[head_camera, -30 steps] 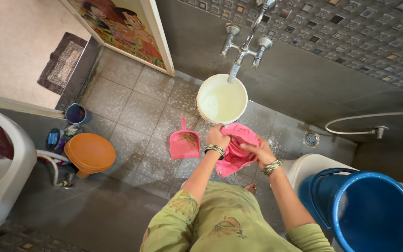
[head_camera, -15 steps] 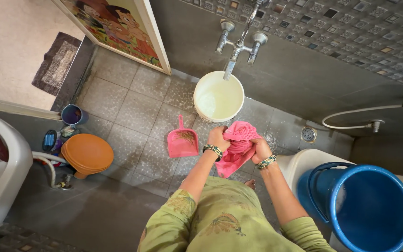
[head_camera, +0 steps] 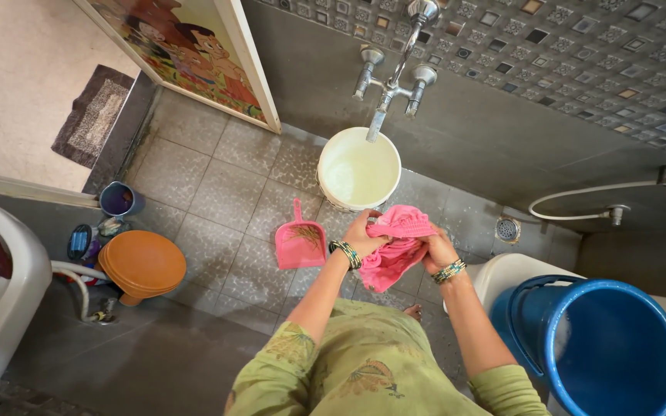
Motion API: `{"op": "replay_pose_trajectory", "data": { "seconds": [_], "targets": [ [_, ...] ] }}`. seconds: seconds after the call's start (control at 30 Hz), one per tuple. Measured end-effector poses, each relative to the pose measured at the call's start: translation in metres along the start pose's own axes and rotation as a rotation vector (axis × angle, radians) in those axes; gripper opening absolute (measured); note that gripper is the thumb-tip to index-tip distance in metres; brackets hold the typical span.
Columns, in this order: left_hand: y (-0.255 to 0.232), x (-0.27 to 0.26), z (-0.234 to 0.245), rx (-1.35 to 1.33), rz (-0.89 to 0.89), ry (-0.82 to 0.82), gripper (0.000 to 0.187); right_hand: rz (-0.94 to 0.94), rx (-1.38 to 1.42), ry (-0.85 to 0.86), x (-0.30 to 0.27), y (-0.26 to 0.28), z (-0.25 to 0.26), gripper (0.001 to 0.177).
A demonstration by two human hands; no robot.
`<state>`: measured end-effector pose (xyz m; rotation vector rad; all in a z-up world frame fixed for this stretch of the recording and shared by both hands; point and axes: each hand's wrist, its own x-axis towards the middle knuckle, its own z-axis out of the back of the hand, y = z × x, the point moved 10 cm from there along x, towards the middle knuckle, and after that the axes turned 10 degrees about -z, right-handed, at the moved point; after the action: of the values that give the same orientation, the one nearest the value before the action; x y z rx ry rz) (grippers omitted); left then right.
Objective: The person washes a pink cloth by hand in a bucket of soapy water, wrings it out, and rinses it under a faucet.
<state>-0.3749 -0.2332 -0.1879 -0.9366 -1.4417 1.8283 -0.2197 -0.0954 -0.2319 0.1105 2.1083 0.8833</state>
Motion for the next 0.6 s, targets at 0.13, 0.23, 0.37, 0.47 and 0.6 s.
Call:
{"op": "replay_pose_trajectory", "data": {
  "seconds": [0.13,0.23,0.37,0.47,0.6],
  "targets": [
    [-0.016,0.001,0.011,0.128,-0.180,-0.091,0.047,-0.047,-0.024,0.101,0.000,-0.010,-0.006,0.021],
    [0.000,0.006,0.017,0.222,-0.146,-0.167,0.034,-0.077,-0.029,0.078,-0.006,-0.010,-0.016,0.024],
    [0.035,0.018,0.002,-0.501,0.080,-0.135,0.039,-0.089,-0.117,0.097,-0.022,0.006,-0.036,0.031],
    [0.035,0.004,-0.019,-0.902,0.201,-0.055,0.038,0.044,-0.242,0.091,-0.013,0.024,-0.030,0.039],
    [0.032,-0.014,-0.054,-1.241,0.306,0.109,0.033,0.264,-0.380,0.099,0.004,0.045,-0.046,0.037]
  ]
}}
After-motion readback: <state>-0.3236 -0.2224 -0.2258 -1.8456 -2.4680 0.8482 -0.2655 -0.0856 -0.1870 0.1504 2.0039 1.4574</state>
